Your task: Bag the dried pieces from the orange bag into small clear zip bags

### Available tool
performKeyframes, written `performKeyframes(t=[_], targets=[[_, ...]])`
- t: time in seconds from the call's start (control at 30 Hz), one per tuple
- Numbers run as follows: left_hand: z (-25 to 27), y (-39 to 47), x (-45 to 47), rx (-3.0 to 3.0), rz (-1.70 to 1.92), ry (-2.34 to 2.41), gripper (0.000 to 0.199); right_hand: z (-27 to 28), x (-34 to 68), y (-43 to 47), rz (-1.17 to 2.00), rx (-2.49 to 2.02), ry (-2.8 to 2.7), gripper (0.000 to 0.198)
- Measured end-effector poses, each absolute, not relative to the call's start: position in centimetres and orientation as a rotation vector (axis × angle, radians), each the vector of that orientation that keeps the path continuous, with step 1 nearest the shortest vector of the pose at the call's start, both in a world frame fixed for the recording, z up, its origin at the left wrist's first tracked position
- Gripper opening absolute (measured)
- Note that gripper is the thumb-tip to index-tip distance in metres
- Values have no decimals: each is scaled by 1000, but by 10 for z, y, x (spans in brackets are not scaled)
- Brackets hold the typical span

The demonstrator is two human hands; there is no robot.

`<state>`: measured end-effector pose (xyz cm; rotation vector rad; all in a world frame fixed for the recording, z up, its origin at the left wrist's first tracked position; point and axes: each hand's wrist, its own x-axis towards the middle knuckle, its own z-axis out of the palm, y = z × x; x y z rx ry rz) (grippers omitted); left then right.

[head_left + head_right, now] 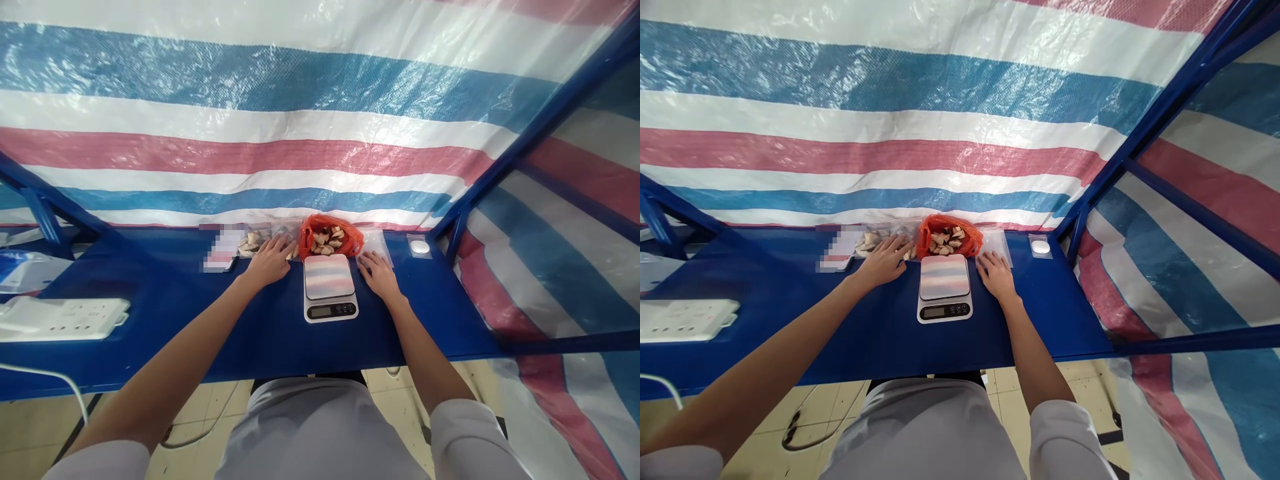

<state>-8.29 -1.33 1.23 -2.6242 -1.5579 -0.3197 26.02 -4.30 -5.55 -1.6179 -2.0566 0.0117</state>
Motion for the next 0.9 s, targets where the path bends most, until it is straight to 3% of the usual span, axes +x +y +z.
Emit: performKeyframes(t=[0.2, 0.67, 0.9], targets=[[8, 2, -83, -2661, -239, -1565, 63, -57, 259, -43, 8, -1639, -2087, 38], [5, 14, -86, -2696, -399, -1512, 40, -57, 260, -44, 7, -1647, -2089, 37], [10, 21, -90, -2700, -362, -1568, 38, -56, 259, -44, 20, -1654, -2085, 38]])
